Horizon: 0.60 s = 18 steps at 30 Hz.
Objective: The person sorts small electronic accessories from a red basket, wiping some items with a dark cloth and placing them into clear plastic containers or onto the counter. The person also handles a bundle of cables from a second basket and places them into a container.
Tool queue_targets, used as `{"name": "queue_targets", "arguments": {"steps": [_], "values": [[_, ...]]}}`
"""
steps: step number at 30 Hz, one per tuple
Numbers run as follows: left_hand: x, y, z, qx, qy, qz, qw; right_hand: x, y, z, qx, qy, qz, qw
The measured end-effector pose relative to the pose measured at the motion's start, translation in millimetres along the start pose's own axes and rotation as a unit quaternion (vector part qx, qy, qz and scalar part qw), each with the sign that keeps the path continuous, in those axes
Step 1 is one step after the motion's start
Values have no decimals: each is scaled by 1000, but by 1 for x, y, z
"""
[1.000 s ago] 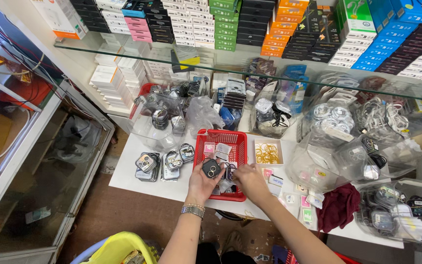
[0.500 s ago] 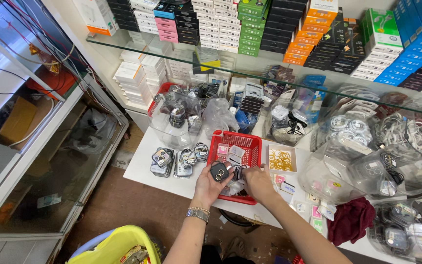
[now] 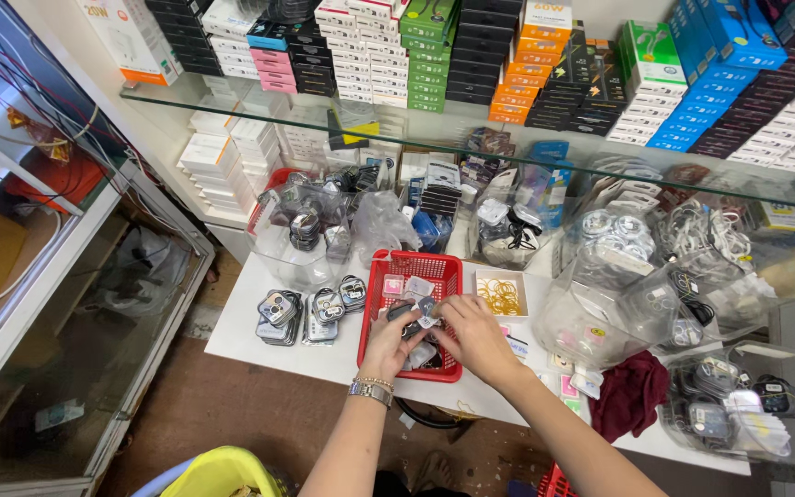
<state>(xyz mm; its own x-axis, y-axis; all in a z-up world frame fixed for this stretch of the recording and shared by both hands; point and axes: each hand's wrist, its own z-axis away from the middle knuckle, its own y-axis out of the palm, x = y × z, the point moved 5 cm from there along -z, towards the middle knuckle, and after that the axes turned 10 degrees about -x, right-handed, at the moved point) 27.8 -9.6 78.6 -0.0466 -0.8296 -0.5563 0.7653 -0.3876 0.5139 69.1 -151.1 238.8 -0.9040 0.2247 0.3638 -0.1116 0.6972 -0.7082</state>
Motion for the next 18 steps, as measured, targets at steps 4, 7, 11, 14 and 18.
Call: {"name": "queue_targets", "arguments": {"steps": [4,7,11,14,18], "values": [[16,-5,-20,-34,-37,30,998,-7,9,-5,57,102,-31,993],[27,-4,-32,-36,-36,61,997,-3,16,-7,65,117,-14,991],[30,-5,-41,-29,4,67,997,3,22,-8,41,138,5,990],[29,-8,-46,-47,23,68,996,7,26,-5,12,136,11,991],[26,-6,-49,-73,43,59,995,0,40,-1,21,197,-1,980]]}}
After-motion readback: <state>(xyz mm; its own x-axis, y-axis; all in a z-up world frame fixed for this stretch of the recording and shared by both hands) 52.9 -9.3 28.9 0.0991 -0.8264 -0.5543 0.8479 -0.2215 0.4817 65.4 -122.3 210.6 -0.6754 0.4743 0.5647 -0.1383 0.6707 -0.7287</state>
